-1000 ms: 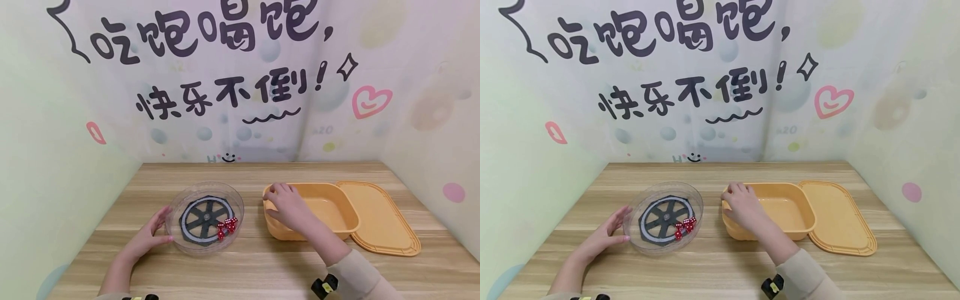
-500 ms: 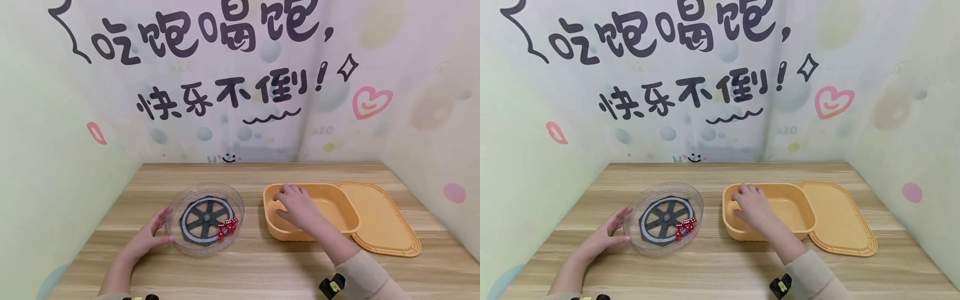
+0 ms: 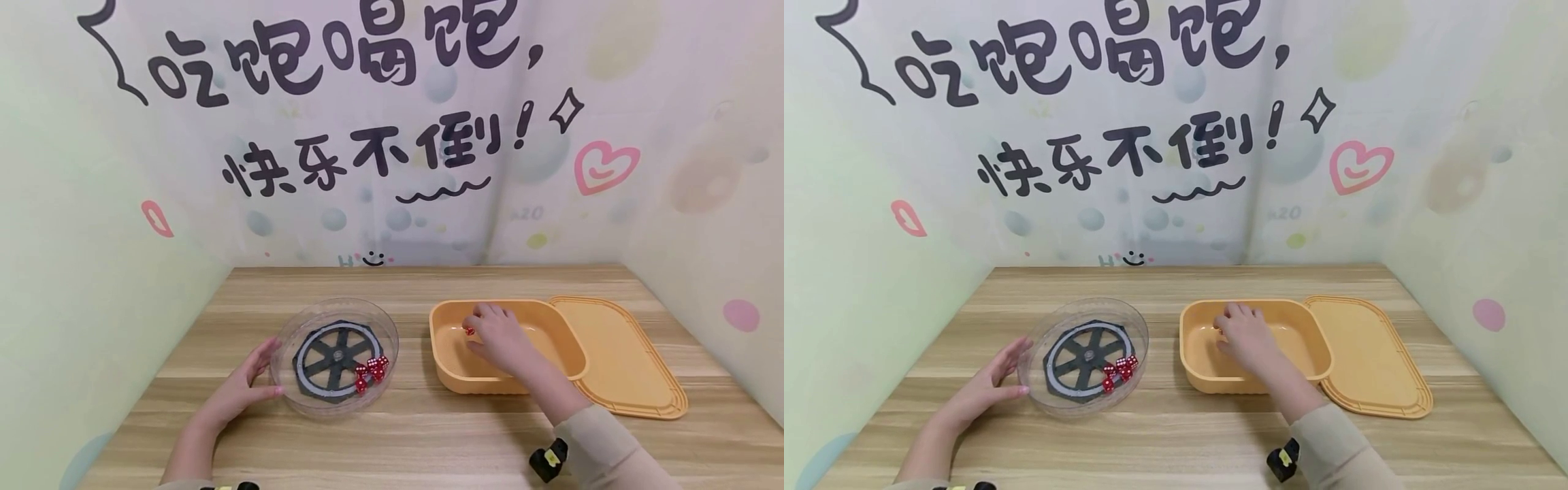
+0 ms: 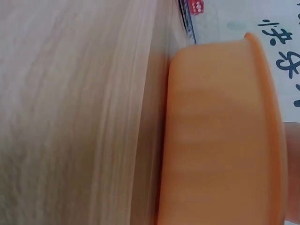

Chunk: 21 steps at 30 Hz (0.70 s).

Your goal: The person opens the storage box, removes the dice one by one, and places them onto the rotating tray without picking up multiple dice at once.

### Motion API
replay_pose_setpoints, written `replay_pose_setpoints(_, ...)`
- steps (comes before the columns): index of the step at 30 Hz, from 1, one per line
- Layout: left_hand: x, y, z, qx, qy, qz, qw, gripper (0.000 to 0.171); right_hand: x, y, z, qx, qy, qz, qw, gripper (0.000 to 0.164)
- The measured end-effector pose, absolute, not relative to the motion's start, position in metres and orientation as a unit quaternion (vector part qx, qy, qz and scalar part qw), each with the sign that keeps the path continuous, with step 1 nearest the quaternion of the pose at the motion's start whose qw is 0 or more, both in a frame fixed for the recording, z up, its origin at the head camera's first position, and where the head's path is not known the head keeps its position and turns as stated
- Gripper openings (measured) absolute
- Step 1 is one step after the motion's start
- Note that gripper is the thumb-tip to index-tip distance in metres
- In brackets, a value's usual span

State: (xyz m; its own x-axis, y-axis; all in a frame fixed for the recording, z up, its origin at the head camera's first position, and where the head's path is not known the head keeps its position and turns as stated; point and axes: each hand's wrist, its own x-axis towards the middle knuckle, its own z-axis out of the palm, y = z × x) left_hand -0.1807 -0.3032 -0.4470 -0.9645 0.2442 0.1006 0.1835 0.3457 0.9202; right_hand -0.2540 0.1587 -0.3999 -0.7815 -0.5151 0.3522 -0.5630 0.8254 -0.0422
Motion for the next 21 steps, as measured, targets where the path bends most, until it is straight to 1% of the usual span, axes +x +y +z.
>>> replay_pose_setpoints(7, -0.179, -0.304, -0.444, 0.128, 0.819, 0.559, 0.032, 0.091, -0.259, 0.164, -0.402, 0.269, -0.951, 0.064, 0.139, 0.018)
replay_pose_setpoints(21, -0.182, -0.304, -0.448, 0.118, 0.821, 0.557, 0.040, 0.093, -0.268, 0.168, -0.406, 0.250, -0.960, 0.031, 0.120, 0.026)
